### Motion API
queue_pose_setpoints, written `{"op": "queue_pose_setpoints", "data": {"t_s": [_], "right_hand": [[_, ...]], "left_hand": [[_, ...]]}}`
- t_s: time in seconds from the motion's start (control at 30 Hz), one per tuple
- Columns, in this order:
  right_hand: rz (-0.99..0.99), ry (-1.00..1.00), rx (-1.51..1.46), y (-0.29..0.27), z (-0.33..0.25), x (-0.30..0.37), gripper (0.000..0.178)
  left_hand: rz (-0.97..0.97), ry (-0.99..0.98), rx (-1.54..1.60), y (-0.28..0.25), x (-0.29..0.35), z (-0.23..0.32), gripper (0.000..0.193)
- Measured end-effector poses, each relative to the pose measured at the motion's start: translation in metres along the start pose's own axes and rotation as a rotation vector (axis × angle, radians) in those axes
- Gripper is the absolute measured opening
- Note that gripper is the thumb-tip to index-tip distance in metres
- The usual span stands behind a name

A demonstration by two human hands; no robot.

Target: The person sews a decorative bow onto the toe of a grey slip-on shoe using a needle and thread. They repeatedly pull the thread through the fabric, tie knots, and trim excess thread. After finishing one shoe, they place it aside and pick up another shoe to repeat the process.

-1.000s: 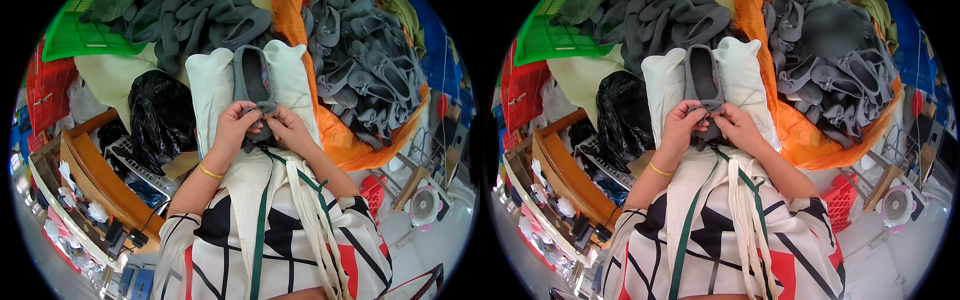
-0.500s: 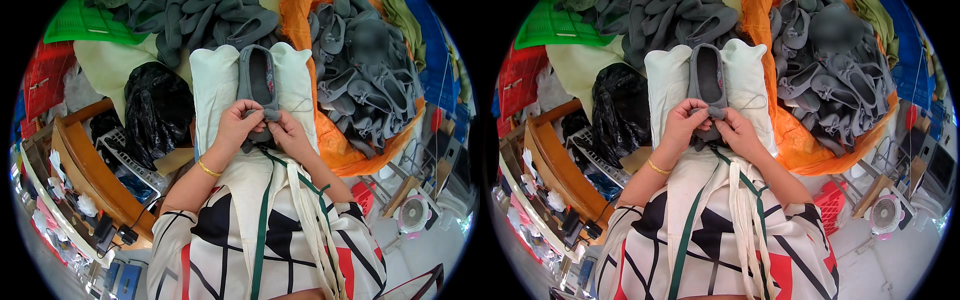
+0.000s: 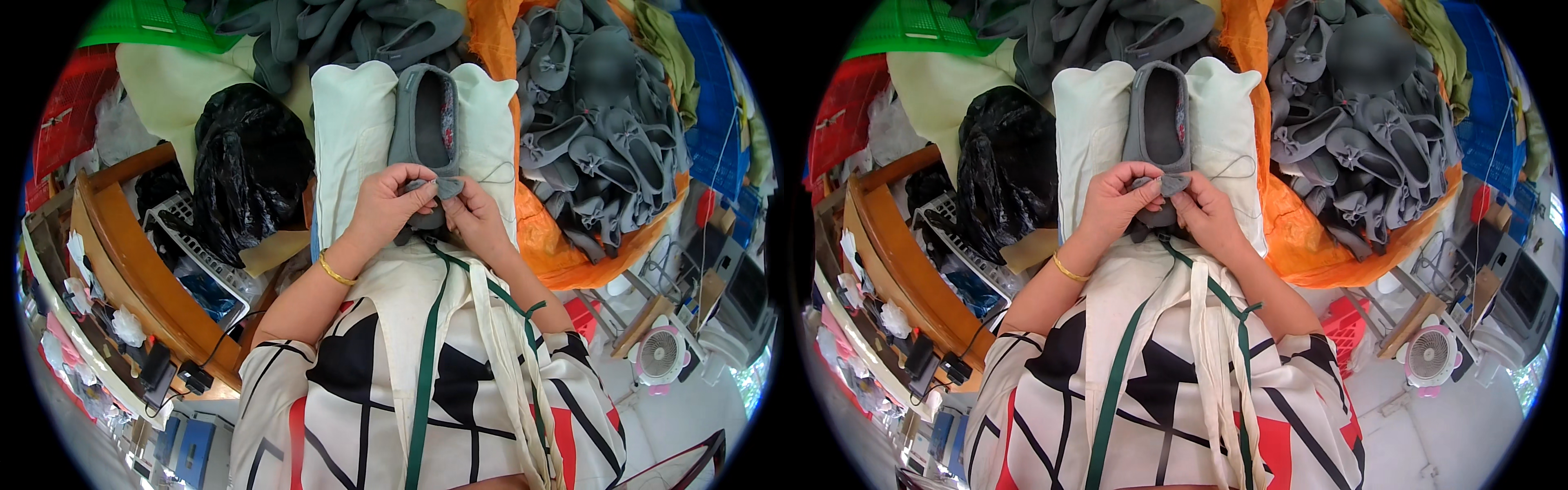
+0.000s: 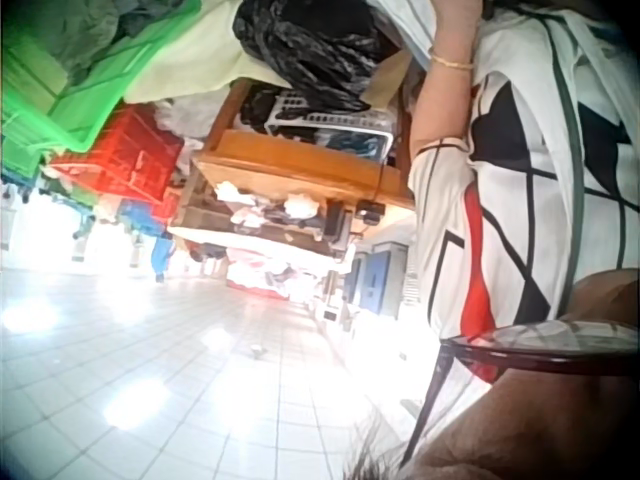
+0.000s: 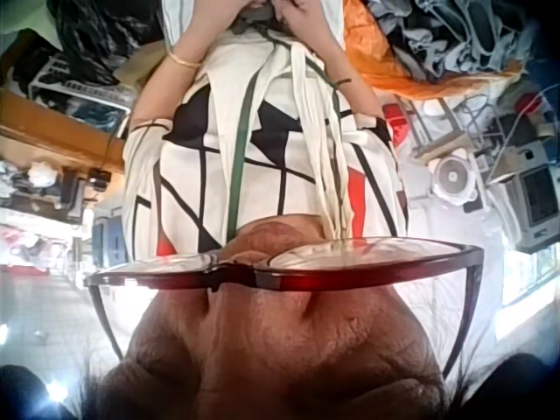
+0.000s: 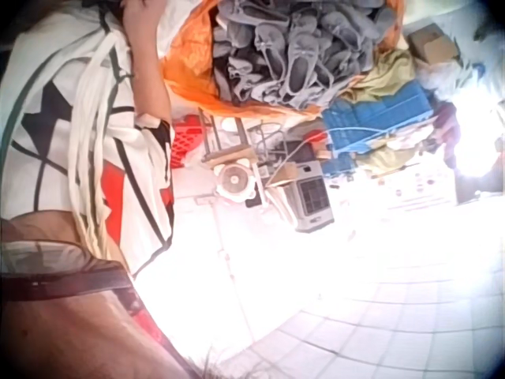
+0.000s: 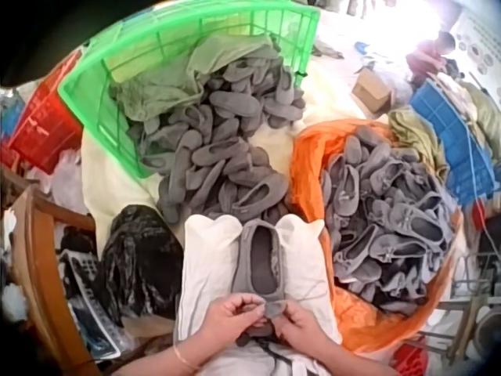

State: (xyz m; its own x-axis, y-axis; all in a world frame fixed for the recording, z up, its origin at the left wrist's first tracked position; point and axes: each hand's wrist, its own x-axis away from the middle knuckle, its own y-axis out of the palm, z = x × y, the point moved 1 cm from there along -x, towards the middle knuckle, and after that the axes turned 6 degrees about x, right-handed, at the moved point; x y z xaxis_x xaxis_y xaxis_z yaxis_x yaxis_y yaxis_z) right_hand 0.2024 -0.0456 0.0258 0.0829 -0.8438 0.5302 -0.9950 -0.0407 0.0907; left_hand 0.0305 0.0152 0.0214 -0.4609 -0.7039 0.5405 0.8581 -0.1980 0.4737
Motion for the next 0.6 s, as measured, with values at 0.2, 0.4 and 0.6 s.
{"op": "queue_pose_setpoints", "data": {"t_s": [0.2, 0.4, 0.6], "right_hand": [[0.010, 0.048, 0.037, 0.002, -0.006, -0.002, 0.010], [0.017, 0.029, 0.121, 0.002, -0.012, -0.004, 0.008], [0.002, -0.054, 0.227, -0.003, -0.010, -0.006, 0.009]], "left_hand": [[-0.002, -0.028, -0.001, -0.003, -0.002, 0.000, 0.019], [-0.005, -0.030, -0.014, -0.005, -0.002, -0.004, 0.019], [0.004, -0.019, -0.006, -0.001, 0.000, 0.000, 0.017]]}}
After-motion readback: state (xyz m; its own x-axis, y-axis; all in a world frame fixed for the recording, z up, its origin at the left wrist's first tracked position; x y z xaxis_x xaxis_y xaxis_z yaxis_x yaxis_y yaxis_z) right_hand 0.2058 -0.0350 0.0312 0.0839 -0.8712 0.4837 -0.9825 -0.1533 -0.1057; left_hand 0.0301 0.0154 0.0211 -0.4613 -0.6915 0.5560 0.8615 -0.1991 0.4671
